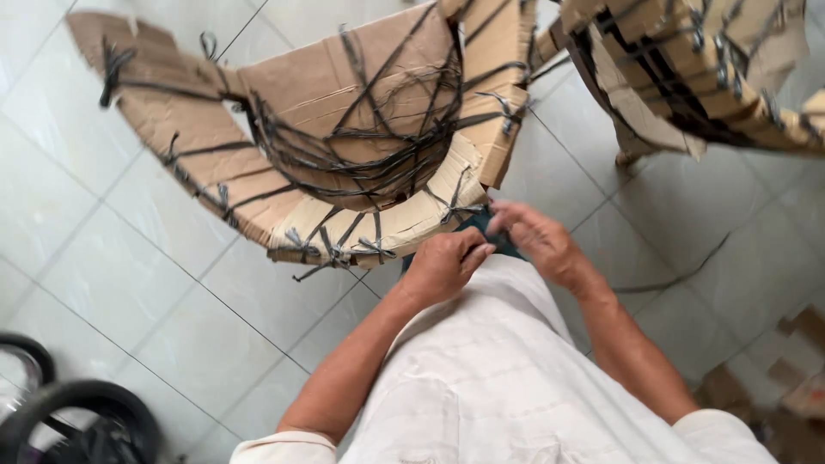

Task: Wrapping and tying plastic straps around a cardboard-covered furniture frame to secure the packaging

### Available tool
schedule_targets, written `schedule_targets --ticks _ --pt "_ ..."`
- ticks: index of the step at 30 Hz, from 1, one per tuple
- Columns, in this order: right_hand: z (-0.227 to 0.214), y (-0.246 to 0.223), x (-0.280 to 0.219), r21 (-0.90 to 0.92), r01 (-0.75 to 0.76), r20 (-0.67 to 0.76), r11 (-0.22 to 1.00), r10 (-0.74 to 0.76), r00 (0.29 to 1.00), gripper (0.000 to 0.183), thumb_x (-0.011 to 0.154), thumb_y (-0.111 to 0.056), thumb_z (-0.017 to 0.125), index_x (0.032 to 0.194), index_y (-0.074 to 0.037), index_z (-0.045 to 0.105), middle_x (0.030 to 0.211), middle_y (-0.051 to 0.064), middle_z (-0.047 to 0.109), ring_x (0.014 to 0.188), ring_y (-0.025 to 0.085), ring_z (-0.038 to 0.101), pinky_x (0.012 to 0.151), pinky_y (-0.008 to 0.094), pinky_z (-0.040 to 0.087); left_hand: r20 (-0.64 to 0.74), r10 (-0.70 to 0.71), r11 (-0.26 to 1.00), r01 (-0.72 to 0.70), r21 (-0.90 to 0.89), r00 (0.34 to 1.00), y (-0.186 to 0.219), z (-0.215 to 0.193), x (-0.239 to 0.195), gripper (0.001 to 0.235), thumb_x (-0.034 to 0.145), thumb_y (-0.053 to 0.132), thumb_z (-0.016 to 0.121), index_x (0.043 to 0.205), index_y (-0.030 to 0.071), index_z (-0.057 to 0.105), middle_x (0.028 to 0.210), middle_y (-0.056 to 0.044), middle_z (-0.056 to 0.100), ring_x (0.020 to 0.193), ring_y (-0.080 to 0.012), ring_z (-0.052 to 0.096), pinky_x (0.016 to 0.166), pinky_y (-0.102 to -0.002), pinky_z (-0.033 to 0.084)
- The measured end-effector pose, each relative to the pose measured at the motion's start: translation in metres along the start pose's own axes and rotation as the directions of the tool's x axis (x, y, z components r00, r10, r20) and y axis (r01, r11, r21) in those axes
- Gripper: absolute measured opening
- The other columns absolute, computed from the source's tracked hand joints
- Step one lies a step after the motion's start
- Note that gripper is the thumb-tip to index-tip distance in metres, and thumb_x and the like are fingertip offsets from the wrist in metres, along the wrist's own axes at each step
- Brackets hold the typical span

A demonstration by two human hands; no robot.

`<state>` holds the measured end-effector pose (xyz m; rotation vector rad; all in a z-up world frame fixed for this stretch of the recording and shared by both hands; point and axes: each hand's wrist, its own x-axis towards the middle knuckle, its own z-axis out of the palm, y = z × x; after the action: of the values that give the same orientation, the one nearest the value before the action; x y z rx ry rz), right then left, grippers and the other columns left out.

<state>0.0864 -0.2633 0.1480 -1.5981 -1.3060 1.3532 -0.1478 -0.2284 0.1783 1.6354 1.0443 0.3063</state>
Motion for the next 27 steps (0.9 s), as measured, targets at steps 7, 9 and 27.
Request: schedule_targets --ticks 7,9,27 --pt "0.005 0.009 -0.054 0.456 -0.232 0.077 0.859 0.221 0.972 0.018 0.104 -0.01 0.057 0.111 0.004 0.066 0.048 -0.001 0.047 0.043 0.003 0.043 0.041 0.016 0.034 -0.089 -0.065 0.993 0.056 -0.107 0.994 -0.031 0.012 0.023 0.018 0.101 0.034 0.065 0.092 0.019 0.069 0.064 -0.01 0.065 0.064 -0.0306 0.067 0.063 -0.044 0.052" --pt "-0.02 0.01 -0.055 0.42 -0.251 0.068 0.872 0.245 0.967 0.018 0.103 -0.013 0.059 0.105 0.001 0.07 0.051 -0.004 0.049 0.048 0.0 0.043 0.045 0.015 0.033 -0.156 -0.108 0.987 0.087 -0.136 0.982 -0.037 0.011 0.026 0.02 0.101 0.033 0.066 0.088 0.019 0.069 0.06 -0.007 0.064 0.06 -0.0242 0.063 0.06 -0.039 0.051" --pt "-0.089 0.21 -0.065 0.647 -0.205 -0.557 0.735 0.638 0.531 0.042 0.103 -0.008 0.047 0.143 0.005 0.05 0.064 0.006 0.052 0.051 0.009 0.053 0.041 0.018 0.042 -0.274 -0.365 0.868 0.432 0.245 0.89 -0.067 0.081 0.173 0.065 0.086 0.019 0.075 0.143 0.01 0.044 0.111 -0.027 0.07 0.104 -0.0522 0.069 0.089 -0.066 0.051"
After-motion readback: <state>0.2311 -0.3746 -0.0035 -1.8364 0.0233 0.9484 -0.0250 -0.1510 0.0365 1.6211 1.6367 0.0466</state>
